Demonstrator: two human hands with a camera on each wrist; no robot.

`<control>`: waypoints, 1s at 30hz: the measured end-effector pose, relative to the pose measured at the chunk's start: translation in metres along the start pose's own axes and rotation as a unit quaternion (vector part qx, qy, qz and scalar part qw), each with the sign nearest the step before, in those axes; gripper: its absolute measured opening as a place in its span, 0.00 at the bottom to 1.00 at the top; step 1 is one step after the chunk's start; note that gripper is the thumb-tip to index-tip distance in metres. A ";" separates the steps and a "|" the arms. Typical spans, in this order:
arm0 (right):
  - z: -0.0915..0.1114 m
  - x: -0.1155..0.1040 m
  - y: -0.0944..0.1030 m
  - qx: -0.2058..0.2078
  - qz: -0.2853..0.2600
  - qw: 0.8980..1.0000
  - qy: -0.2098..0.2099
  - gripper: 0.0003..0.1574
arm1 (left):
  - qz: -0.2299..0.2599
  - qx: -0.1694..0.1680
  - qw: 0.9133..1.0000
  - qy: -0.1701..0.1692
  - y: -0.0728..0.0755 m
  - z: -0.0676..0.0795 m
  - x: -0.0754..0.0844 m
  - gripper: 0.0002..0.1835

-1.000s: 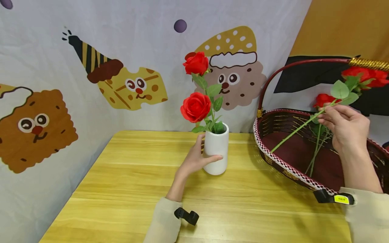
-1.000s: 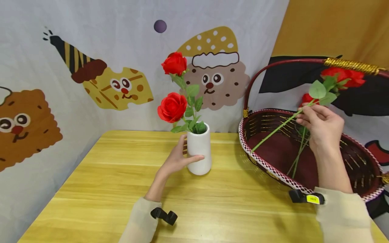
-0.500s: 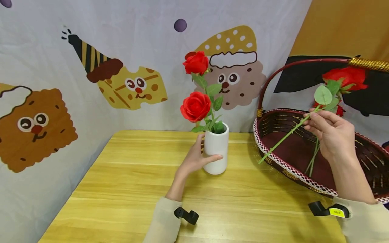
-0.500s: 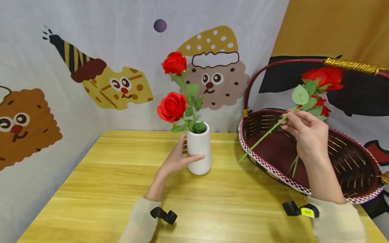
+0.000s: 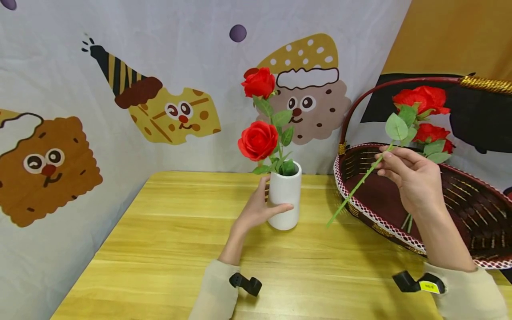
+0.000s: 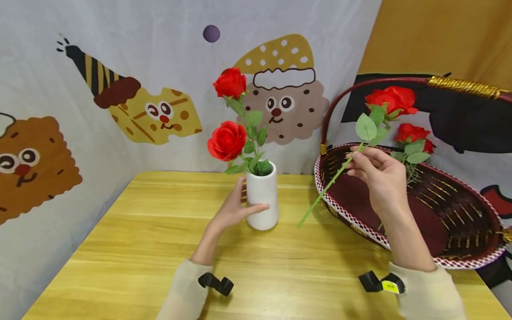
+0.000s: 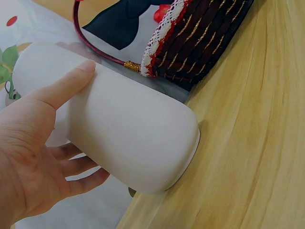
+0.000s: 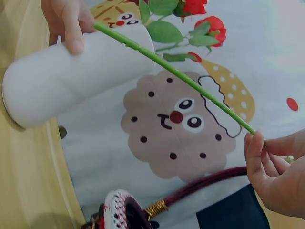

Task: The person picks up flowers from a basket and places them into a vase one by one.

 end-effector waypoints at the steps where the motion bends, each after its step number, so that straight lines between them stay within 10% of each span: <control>1: 0.000 0.000 -0.003 -0.003 0.003 1.000 0.003 0.16 | 0.001 0.000 1.000 0.000 0.000 0.000 0.000 0.46; 30: -0.042 -0.038 -0.072 0.045 -0.038 0.987 0.150 0.19 | -0.003 -0.003 1.000 -0.008 0.000 -0.001 -0.001 0.45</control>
Point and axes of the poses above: each hand's wrist, its own z-axis away from the middle knuckle, its own y-axis out of the back of the hand, x = y × z, the point moved 5 cm from there along -z, towards the middle knuckle, and after that the axes turned 4 degrees about x, right-handed, at the moved point
